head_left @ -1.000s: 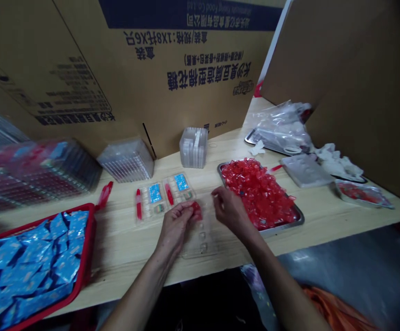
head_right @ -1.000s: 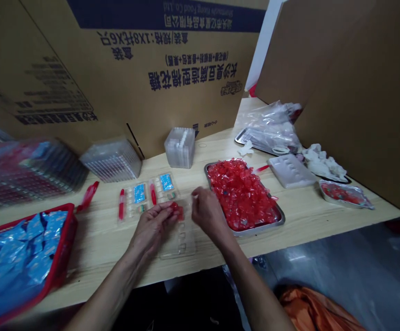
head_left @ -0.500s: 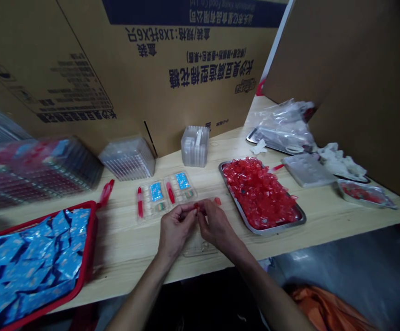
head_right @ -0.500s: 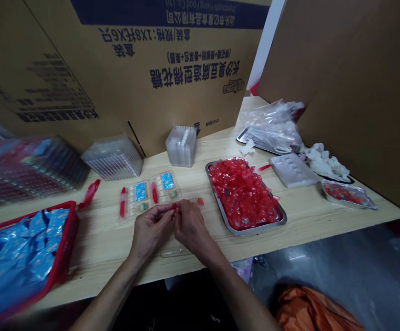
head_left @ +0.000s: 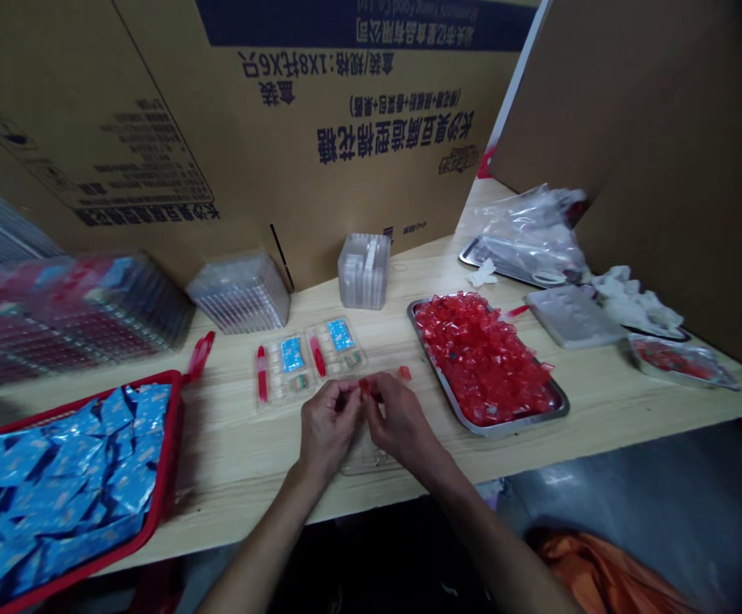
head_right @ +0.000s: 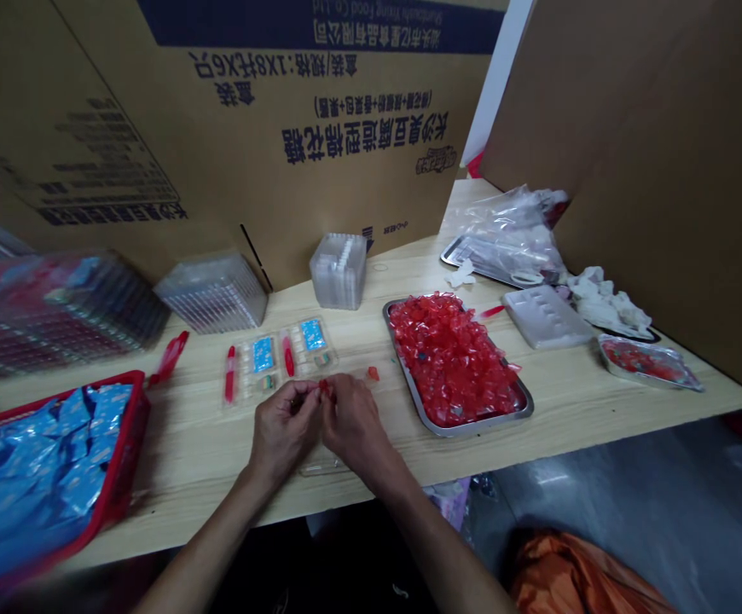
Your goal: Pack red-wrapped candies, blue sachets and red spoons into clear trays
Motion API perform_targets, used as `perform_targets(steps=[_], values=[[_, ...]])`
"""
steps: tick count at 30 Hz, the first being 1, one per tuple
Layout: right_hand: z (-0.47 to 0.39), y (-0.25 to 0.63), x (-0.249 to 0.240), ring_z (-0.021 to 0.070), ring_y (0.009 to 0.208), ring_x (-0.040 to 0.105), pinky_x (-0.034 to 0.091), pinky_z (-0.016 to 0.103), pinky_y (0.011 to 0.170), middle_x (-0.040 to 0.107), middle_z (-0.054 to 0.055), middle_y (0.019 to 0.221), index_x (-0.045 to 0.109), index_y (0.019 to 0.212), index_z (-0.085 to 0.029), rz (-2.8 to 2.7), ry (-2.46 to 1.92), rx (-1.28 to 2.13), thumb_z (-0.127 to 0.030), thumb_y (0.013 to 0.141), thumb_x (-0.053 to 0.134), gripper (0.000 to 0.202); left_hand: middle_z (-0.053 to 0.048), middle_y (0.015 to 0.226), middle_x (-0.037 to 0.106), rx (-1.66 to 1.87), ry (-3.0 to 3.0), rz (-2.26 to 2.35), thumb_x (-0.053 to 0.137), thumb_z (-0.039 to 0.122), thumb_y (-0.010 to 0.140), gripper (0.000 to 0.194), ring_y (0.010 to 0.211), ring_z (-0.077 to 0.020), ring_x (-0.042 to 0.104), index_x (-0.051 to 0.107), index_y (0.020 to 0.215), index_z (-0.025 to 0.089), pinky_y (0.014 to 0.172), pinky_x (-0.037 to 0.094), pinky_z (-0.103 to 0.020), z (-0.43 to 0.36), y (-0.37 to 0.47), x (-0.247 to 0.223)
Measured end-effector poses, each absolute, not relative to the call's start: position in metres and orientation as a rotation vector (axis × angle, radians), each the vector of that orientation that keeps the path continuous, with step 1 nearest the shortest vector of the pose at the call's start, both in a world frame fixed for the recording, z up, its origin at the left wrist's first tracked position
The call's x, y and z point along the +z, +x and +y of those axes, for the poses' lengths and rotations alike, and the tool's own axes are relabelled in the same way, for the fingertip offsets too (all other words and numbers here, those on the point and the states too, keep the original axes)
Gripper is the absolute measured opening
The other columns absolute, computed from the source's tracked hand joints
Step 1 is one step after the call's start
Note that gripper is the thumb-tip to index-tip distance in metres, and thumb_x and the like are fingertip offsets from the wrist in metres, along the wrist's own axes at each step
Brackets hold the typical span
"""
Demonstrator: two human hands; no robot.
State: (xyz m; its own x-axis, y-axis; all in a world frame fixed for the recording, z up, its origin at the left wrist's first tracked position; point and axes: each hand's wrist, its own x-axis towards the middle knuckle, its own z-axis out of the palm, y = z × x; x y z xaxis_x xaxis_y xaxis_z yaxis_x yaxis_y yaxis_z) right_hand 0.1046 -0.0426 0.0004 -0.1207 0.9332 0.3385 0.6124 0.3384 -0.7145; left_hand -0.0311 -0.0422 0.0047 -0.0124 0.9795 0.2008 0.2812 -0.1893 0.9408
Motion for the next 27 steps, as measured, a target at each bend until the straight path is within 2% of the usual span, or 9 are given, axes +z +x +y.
perform_targets(steps=[3, 7, 11, 15, 17, 19, 22, 24, 27], values=[[-0.044, 0.1, 0.001, 0.0247, 0.083, 0.06, 0.044, 0.038, 0.081, 0.065, 0.01, 0.085, 0.054, 0.089, -0.018, -1.866, -1.54, 0.345, -0.013, 0.091, 0.043, 0.013, -0.003, 0.078, 0.07, 1.216, 1.606, 1.341, 0.064, 0.022, 0.083, 0.008, 0.07, -0.0155, 0.061, 0.072, 0.083, 0.02, 0.067, 0.045, -0.023, -0.043, -0.03, 0.011], [-0.041, 0.101, 0.008, 0.0253, 0.079, 0.059, 0.043, 0.042, 0.086, 0.065, 0.009, 0.078, 0.052, 0.084, -0.02, -1.879, -1.62, 0.328, -0.015, 0.091, 0.044, 0.012, -0.001, 0.073, 0.066, 1.167, 1.538, 1.275, 0.071, 0.02, 0.076, 0.001, 0.067, -0.0137, 0.058, 0.07, 0.075, 0.019, 0.064, 0.043, -0.021, -0.045, -0.032, 0.017], [-0.046, 0.101, 0.014, 0.0253, 0.082, 0.056, 0.042, 0.041, 0.085, 0.063, 0.009, 0.082, 0.051, 0.086, -0.019, -1.959, -1.509, 0.255, -0.013, 0.092, 0.041, 0.013, -0.001, 0.076, 0.069, 1.176, 1.04, 1.11, 0.079, 0.031, 0.074, 0.018, 0.068, -0.0121, 0.061, 0.069, 0.081, 0.018, 0.067, 0.048, -0.021, -0.046, -0.034, 0.023], [-0.054, 0.098, 0.019, 0.026, 0.088, 0.054, 0.043, 0.04, 0.085, 0.062, 0.01, 0.088, 0.054, 0.09, -0.018, -2.088, -1.402, 0.274, -0.008, 0.087, 0.044, 0.014, 0.0, 0.073, 0.07, 1.133, 0.638, 1.038, 0.092, 0.031, 0.059, 0.038, 0.063, -0.0116, 0.064, 0.067, 0.084, 0.016, 0.064, 0.053, -0.022, -0.047, -0.043, 0.026], [-0.051, 0.105, 0.021, 0.0248, 0.092, 0.055, 0.046, 0.037, 0.084, 0.063, 0.01, 0.095, 0.056, 0.099, -0.017, -2.142, -1.302, 0.404, -0.008, 0.087, 0.045, 0.019, -0.003, 0.076, 0.073, 1.081, 0.616, 1.058, 0.093, 0.028, 0.056, 0.042, 0.064, -0.0121, 0.066, 0.07, 0.088, 0.014, 0.064, 0.054, -0.021, -0.047, -0.051, 0.025], [-0.042, 0.122, 0.021, 0.0234, 0.095, 0.057, 0.047, 0.035, 0.085, 0.062, 0.012, 0.104, 0.055, 0.116, -0.016, -2.118, -1.3, 0.468, -0.007, 0.087, 0.044, 0.032, -0.006, 0.078, 0.075, 1.086, 0.632, 1.112, 0.093, 0.028, 0.057, 0.043, 0.066, -0.0124, 0.067, 0.073, 0.091, 0.012, 0.065, 0.053, -0.02, -0.049, -0.061, 0.023], [-0.021, 0.15, 0.014, 0.0257, 0.099, 0.057, 0.047, 0.037, 0.088, 0.06, 0.016, 0.109, 0.049, 0.133, -0.012, -2.057, -1.573, 0.339, -0.001, 0.083, 0.043, 0.052, -0.007, 0.081, 0.076, 1.135, 0.701, 1.201, 0.092, 0.028, 0.058, 0.039, 0.071, -0.0132, 0.068, 0.077, 0.089, 0.012, 0.068, 0.053, -0.02, -0.052, -0.07, 0.021], [-0.011, 0.163, 0.005, 0.0279, 0.099, 0.057, 0.046, 0.037, 0.085, 0.06, 0.018, 0.106, 0.056, 0.126, -0.011, -2.136, -1.724, 0.266, 0.002, 0.079, 0.045, 0.05, -0.007, 0.083, 0.077, 1.113, 0.81, 1.242, 0.09, 0.026, 0.06, 0.035, 0.073, -0.0144, 0.067, 0.078, 0.09, 0.014, 0.071, 0.052, -0.022, -0.056, -0.068, 0.02], [-0.006, 0.168, -0.008, 0.0265, 0.093, 0.059, 0.045, 0.034, 0.08, 0.062, 0.017, 0.1, 0.064, 0.106, -0.011, -2.212, -1.826, 0.263, 0.006, 0.074, 0.045, 0.04, -0.007, 0.085, 0.077, 1.099, 1.081, 1.274, 0.085, 0.023, 0.066, 0.024, 0.075, -0.0173, 0.067, 0.079, 0.09, 0.018, 0.075, 0.051, -0.025, -0.059, -0.054, 0.016]])
